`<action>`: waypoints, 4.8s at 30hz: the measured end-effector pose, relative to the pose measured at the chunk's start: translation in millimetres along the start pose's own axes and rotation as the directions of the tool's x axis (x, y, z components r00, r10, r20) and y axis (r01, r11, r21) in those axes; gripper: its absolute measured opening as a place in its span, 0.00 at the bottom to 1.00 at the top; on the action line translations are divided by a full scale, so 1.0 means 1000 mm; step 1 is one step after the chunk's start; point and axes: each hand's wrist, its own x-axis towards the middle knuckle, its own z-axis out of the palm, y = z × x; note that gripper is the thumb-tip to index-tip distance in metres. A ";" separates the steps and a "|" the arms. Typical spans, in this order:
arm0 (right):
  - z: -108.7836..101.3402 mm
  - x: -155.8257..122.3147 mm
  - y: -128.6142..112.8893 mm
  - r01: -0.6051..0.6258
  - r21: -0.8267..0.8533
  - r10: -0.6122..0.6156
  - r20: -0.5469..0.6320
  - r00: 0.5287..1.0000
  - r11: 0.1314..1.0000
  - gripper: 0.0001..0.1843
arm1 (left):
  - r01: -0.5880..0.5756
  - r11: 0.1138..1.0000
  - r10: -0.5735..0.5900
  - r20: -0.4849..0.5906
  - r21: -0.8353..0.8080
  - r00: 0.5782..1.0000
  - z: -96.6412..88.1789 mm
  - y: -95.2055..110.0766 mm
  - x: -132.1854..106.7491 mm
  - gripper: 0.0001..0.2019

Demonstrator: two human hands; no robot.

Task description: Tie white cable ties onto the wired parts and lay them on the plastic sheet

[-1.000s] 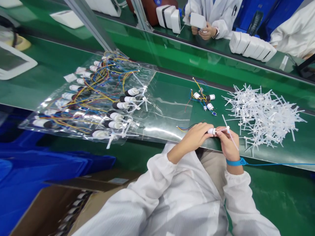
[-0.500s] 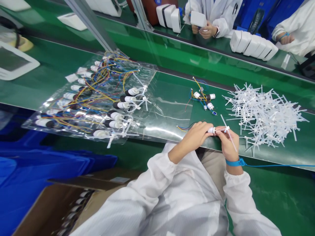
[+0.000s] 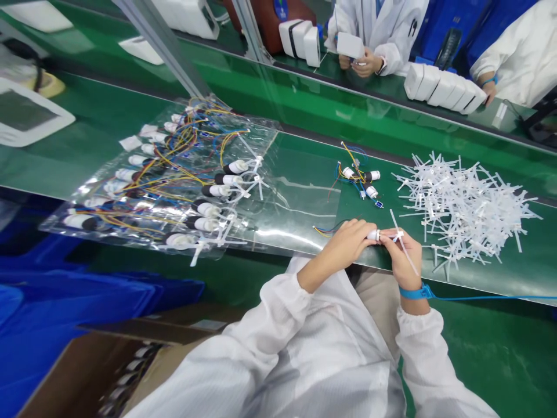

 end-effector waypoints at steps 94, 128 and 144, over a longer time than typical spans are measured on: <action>0.010 0.002 0.005 -0.080 0.319 0.142 -0.177 0.974 0.944 0.15 | 0.145 0.989 -0.149 -0.314 -0.036 0.938 0.010 -0.004 -0.004 0.22; 0.004 0.006 0.007 -0.211 0.338 0.192 0.088 0.977 0.917 0.16 | -0.034 0.998 0.012 -0.373 -0.052 0.928 0.005 0.007 -0.018 0.06; -0.002 0.007 -0.003 -0.364 0.366 0.344 0.121 0.931 0.857 0.19 | -0.102 0.984 0.041 -0.375 -0.144 0.926 -0.005 0.011 -0.019 0.05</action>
